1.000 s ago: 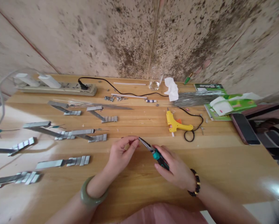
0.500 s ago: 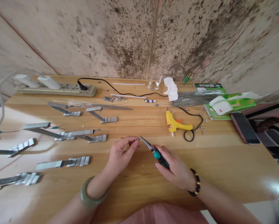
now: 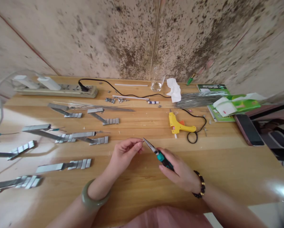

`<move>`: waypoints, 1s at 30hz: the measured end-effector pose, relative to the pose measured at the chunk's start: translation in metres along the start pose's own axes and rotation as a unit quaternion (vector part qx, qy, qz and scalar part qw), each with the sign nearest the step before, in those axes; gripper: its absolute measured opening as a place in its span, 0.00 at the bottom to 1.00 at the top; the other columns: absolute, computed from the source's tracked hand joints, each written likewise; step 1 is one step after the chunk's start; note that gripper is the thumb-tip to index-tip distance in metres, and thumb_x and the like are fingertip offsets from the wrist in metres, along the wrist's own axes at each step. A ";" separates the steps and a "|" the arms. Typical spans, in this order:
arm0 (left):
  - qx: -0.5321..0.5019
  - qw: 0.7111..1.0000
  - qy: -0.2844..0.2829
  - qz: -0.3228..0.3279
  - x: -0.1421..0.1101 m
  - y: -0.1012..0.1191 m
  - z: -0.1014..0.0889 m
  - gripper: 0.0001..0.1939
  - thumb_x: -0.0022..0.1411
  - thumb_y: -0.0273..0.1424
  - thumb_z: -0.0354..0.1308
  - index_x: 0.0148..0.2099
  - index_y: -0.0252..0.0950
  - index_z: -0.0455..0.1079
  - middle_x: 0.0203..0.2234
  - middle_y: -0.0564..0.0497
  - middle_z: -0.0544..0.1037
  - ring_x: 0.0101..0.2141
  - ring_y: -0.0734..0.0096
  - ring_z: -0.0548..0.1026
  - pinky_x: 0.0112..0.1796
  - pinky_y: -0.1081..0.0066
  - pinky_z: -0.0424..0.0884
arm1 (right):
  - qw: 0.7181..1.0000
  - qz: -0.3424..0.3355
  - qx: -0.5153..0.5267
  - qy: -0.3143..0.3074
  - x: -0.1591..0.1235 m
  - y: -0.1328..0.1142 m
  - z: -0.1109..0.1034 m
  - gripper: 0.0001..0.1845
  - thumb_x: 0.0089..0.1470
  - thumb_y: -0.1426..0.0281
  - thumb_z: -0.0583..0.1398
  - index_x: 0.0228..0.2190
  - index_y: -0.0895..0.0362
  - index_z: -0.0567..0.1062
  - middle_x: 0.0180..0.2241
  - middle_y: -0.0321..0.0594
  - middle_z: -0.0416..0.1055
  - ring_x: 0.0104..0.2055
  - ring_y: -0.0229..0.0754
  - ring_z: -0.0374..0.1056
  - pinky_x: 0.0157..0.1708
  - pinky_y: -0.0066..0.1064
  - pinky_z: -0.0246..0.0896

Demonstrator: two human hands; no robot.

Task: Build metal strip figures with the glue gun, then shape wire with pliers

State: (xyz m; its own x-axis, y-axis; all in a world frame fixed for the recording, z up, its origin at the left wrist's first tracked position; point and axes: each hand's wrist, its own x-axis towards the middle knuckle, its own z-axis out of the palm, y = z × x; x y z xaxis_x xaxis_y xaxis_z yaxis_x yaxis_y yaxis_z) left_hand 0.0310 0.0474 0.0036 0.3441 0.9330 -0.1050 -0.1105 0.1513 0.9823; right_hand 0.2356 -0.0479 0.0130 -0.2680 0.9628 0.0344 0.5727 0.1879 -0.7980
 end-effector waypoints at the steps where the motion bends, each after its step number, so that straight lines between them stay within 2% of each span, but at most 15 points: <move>1: -0.010 1.000 0.000 -0.007 0.000 0.000 0.000 0.09 0.52 0.35 0.66 0.35 0.35 0.77 0.20 0.53 0.78 0.22 0.77 0.73 0.27 0.78 0.71 | 1.000 0.005 0.010 -0.002 0.000 0.000 0.000 0.24 0.59 0.69 0.54 0.57 0.57 0.59 0.55 0.49 0.65 0.57 0.46 0.62 0.56 0.40 0.60; 7: -0.032 0.999 0.000 -0.033 0.001 0.001 0.002 0.11 0.51 0.36 0.67 0.35 0.35 0.77 0.20 0.53 0.79 0.22 0.77 0.73 0.28 0.77 0.72 | 0.999 0.020 0.044 -0.008 0.000 -0.001 -0.001 0.24 0.59 0.69 0.54 0.56 0.55 0.60 0.54 0.46 0.66 0.56 0.45 0.63 0.55 0.38 0.59; 15: -0.029 0.999 0.005 -0.036 0.002 0.001 0.002 0.11 0.53 0.37 0.65 0.33 0.33 0.76 0.20 0.52 0.78 0.23 0.75 0.74 0.29 0.75 0.72 | 0.998 -0.016 -0.054 0.014 0.004 -0.001 0.000 0.30 0.56 0.71 0.56 0.59 0.56 0.55 0.51 0.48 0.65 0.52 0.48 0.64 0.53 0.42 0.62; 30: -0.026 0.999 -0.011 -0.034 0.001 0.001 0.002 0.11 0.54 0.38 0.64 0.33 0.34 0.75 0.21 0.52 0.78 0.23 0.75 0.74 0.29 0.75 0.72 | 0.996 -0.024 -0.083 0.021 0.006 0.000 -0.001 0.30 0.56 0.71 0.55 0.59 0.56 0.55 0.49 0.49 0.65 0.49 0.49 0.64 0.50 0.42 0.64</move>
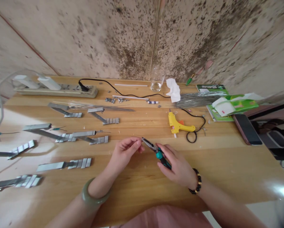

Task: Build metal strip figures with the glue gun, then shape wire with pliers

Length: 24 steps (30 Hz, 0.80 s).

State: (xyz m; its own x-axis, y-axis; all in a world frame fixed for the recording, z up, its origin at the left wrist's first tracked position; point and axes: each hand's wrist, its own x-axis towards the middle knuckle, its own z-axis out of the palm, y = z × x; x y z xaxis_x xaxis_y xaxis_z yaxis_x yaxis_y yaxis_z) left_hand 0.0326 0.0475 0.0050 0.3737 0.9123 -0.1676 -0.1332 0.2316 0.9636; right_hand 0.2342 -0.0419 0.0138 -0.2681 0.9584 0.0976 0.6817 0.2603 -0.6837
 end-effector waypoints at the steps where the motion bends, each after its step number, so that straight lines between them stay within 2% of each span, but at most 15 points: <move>1: 0.001 1.000 -0.002 -0.002 0.000 0.000 0.000 0.11 0.54 0.38 0.64 0.33 0.35 0.75 0.21 0.52 0.78 0.23 0.75 0.74 0.29 0.76 0.72 | 1.000 0.000 -0.001 0.001 0.000 0.000 0.000 0.29 0.57 0.71 0.55 0.59 0.56 0.55 0.49 0.50 0.65 0.49 0.49 0.64 0.50 0.42 0.64; 10: 0.026 1.000 0.006 -0.001 0.000 0.002 0.001 0.12 0.55 0.39 0.63 0.33 0.33 0.75 0.20 0.51 0.78 0.23 0.74 0.74 0.30 0.74 0.72 | 1.000 -0.003 0.007 0.001 0.000 -0.002 -0.002 0.26 0.58 0.71 0.54 0.57 0.55 0.56 0.48 0.48 0.67 0.49 0.48 0.66 0.49 0.41 0.65; 14: 0.039 0.999 0.002 0.002 -0.001 0.003 0.001 0.13 0.55 0.40 0.63 0.33 0.33 0.75 0.20 0.51 0.78 0.23 0.73 0.74 0.30 0.73 0.72 | 1.000 0.000 0.017 0.005 -0.001 -0.001 -0.002 0.26 0.58 0.71 0.53 0.57 0.54 0.57 0.50 0.48 0.68 0.51 0.48 0.66 0.50 0.41 0.64; 21: 0.032 0.999 -0.006 0.006 0.000 0.002 -0.001 0.18 0.60 0.41 0.57 0.41 0.32 0.76 0.22 0.49 0.79 0.25 0.71 0.75 0.32 0.72 0.71 | 0.998 0.019 0.065 0.019 -0.003 0.005 0.001 0.26 0.58 0.70 0.54 0.58 0.54 0.58 0.54 0.47 0.66 0.56 0.47 0.63 0.55 0.43 0.61; 24: 0.033 0.999 0.003 -0.010 0.000 0.003 0.000 0.18 0.60 0.42 0.56 0.41 0.31 0.75 0.22 0.48 0.79 0.25 0.71 0.75 0.31 0.72 0.70 | 0.997 0.033 0.070 0.027 -0.001 0.006 0.000 0.25 0.58 0.70 0.54 0.57 0.55 0.59 0.54 0.48 0.66 0.56 0.47 0.63 0.55 0.42 0.61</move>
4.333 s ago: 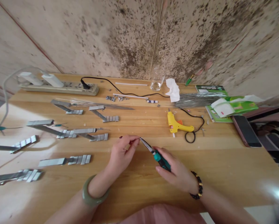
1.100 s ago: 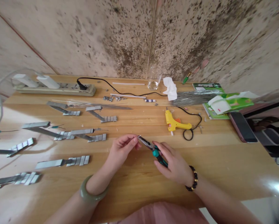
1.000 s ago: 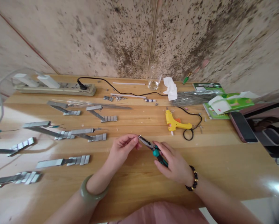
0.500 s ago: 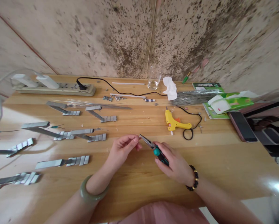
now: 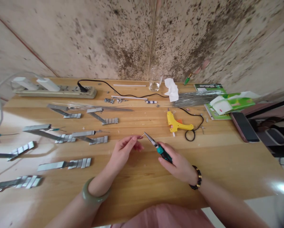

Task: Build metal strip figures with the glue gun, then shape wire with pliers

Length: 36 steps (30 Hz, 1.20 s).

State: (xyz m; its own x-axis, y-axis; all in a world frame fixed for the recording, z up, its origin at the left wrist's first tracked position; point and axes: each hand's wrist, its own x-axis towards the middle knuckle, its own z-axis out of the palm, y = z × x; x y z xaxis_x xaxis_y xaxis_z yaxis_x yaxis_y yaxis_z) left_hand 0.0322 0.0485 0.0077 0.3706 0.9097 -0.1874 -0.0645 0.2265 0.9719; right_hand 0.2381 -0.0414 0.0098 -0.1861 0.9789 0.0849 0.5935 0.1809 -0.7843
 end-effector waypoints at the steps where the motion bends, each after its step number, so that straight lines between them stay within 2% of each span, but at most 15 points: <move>1: 0.005 1.000 0.002 -0.003 0.000 0.001 0.001 0.18 0.60 0.42 0.57 0.40 0.31 0.75 0.22 0.49 0.78 0.25 0.71 0.74 0.31 0.72 0.71 | 1.000 0.004 0.000 0.002 0.001 0.000 0.000 0.25 0.58 0.71 0.54 0.57 0.55 0.60 0.54 0.48 0.66 0.56 0.47 0.63 0.55 0.42 0.61; 8: 0.045 0.999 0.007 0.001 0.000 0.002 0.003 0.15 0.56 0.41 0.60 0.33 0.32 0.74 0.22 0.50 0.78 0.24 0.72 0.73 0.30 0.73 0.70 | 1.000 0.001 0.002 0.010 0.002 -0.001 0.000 0.26 0.56 0.71 0.56 0.56 0.55 0.61 0.52 0.48 0.68 0.54 0.48 0.65 0.53 0.43 0.62; 19: -0.103 0.994 -0.004 -0.040 0.004 -0.004 -0.002 0.12 0.54 0.38 0.62 0.29 0.33 0.73 0.20 0.50 0.77 0.21 0.73 0.73 0.26 0.73 0.69 | 1.000 -0.023 0.012 -0.008 0.000 -0.002 0.000 0.29 0.56 0.71 0.57 0.58 0.55 0.58 0.53 0.48 0.66 0.55 0.46 0.63 0.55 0.41 0.59; 23: -0.101 0.994 -0.001 -0.038 0.003 -0.003 -0.001 0.11 0.53 0.37 0.62 0.29 0.33 0.72 0.22 0.49 0.78 0.22 0.72 0.73 0.25 0.73 0.69 | 0.999 -0.029 0.016 0.000 0.000 0.000 0.001 0.29 0.56 0.71 0.57 0.58 0.55 0.57 0.54 0.48 0.65 0.56 0.46 0.62 0.55 0.41 0.58; 27: -0.082 0.996 -0.019 -0.043 0.002 -0.001 0.001 0.11 0.55 0.37 0.60 0.28 0.33 0.72 0.18 0.49 0.76 0.21 0.72 0.73 0.25 0.73 0.67 | 0.999 -0.036 0.018 0.003 0.001 0.001 0.001 0.28 0.56 0.72 0.56 0.58 0.56 0.58 0.54 0.48 0.66 0.55 0.45 0.63 0.56 0.40 0.58; 36: -0.113 0.992 -0.026 -0.053 0.002 0.002 0.001 0.11 0.53 0.36 0.62 0.27 0.32 0.71 0.18 0.51 0.76 0.20 0.74 0.73 0.24 0.75 0.66 | 0.999 -0.042 0.010 0.008 0.000 0.002 0.003 0.26 0.57 0.71 0.56 0.57 0.56 0.59 0.53 0.49 0.66 0.55 0.46 0.63 0.55 0.41 0.59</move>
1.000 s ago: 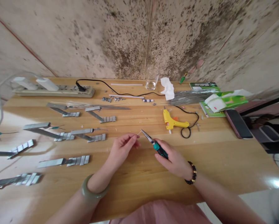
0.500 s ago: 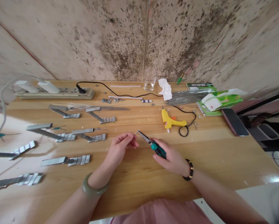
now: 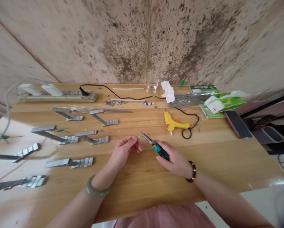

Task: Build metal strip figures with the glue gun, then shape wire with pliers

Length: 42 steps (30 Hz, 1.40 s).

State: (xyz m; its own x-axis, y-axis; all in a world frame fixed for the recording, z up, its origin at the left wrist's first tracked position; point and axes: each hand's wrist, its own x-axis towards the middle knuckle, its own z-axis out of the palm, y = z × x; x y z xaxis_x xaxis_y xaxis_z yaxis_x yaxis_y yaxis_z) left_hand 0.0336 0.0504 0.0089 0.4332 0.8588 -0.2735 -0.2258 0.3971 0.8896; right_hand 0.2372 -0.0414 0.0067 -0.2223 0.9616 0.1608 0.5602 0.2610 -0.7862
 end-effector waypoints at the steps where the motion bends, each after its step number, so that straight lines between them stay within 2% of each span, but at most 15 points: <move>1: -0.002 1.000 -0.003 -0.003 0.000 0.000 0.000 0.11 0.53 0.36 0.62 0.26 0.32 0.70 0.18 0.51 0.75 0.20 0.73 0.72 0.23 0.75 0.66 | 1.000 0.001 0.000 -0.002 -0.001 0.000 0.000 0.26 0.57 0.70 0.56 0.57 0.57 0.59 0.53 0.49 0.66 0.55 0.46 0.63 0.55 0.41 0.59; 9: 0.011 1.000 -0.013 -0.013 0.000 -0.001 0.000 0.13 0.55 0.38 0.60 0.28 0.31 0.71 0.17 0.49 0.76 0.20 0.72 0.72 0.25 0.74 0.65 | 0.999 0.024 0.025 -0.013 0.000 0.000 -0.002 0.24 0.58 0.69 0.55 0.55 0.58 0.61 0.53 0.49 0.67 0.55 0.45 0.63 0.55 0.40 0.58; 15: -0.018 1.000 -0.006 0.021 0.001 0.001 0.002 0.16 0.58 0.37 0.56 0.42 0.29 0.72 0.22 0.47 0.78 0.24 0.69 0.73 0.28 0.71 0.66 | 0.997 0.043 0.061 -0.003 0.001 -0.003 -0.002 0.22 0.57 0.69 0.56 0.54 0.58 0.63 0.51 0.47 0.69 0.53 0.45 0.65 0.54 0.39 0.60; 18: -0.021 0.999 0.008 0.035 0.003 0.001 0.001 0.16 0.59 0.38 0.56 0.41 0.30 0.72 0.23 0.47 0.78 0.25 0.71 0.73 0.29 0.71 0.67 | 0.998 0.040 0.057 -0.008 0.000 -0.003 -0.002 0.22 0.57 0.69 0.56 0.54 0.57 0.63 0.51 0.46 0.69 0.52 0.44 0.66 0.53 0.37 0.60; 24: 0.114 0.990 -0.007 0.077 0.002 -0.007 -0.002 0.12 0.58 0.38 0.60 0.36 0.33 0.73 0.22 0.52 0.76 0.25 0.74 0.72 0.31 0.74 0.68 | 1.000 0.023 -0.007 -0.019 0.000 -0.003 -0.001 0.23 0.58 0.69 0.54 0.55 0.59 0.61 0.51 0.49 0.68 0.53 0.46 0.65 0.54 0.40 0.60; 31: 0.219 0.967 -0.017 0.129 0.000 -0.008 -0.002 0.12 0.61 0.39 0.55 0.35 0.34 0.71 0.22 0.53 0.75 0.25 0.73 0.72 0.31 0.73 0.68 | 0.997 0.009 -0.070 -0.022 -0.002 -0.002 0.002 0.25 0.59 0.68 0.54 0.56 0.60 0.60 0.50 0.52 0.68 0.51 0.49 0.65 0.52 0.42 0.62; 36: 0.258 0.953 -0.016 0.158 0.003 -0.008 -0.002 0.13 0.63 0.39 0.52 0.34 0.35 0.70 0.21 0.54 0.73 0.25 0.73 0.71 0.30 0.73 0.67 | 0.998 -0.011 -0.059 -0.010 0.000 0.004 0.004 0.25 0.58 0.69 0.55 0.57 0.56 0.61 0.52 0.49 0.68 0.53 0.47 0.65 0.54 0.41 0.61; 42: 0.256 0.951 0.020 0.173 0.002 -0.010 -0.002 0.12 0.63 0.39 0.50 0.38 0.35 0.69 0.19 0.55 0.71 0.24 0.72 0.70 0.30 0.73 0.65 | 0.999 -0.004 -0.048 0.023 0.003 0.013 0.009 0.29 0.58 0.67 0.56 0.60 0.55 0.58 0.55 0.49 0.65 0.57 0.48 0.62 0.57 0.43 0.57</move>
State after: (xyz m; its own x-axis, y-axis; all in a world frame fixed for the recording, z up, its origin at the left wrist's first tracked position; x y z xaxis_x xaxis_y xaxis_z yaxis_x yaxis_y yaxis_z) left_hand 0.0348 0.0493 -0.0014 0.3736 0.9254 0.0635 0.1112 -0.1127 0.9874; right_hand 0.2363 -0.0358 -0.0086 -0.1921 0.9615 0.1963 0.6329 0.2743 -0.7240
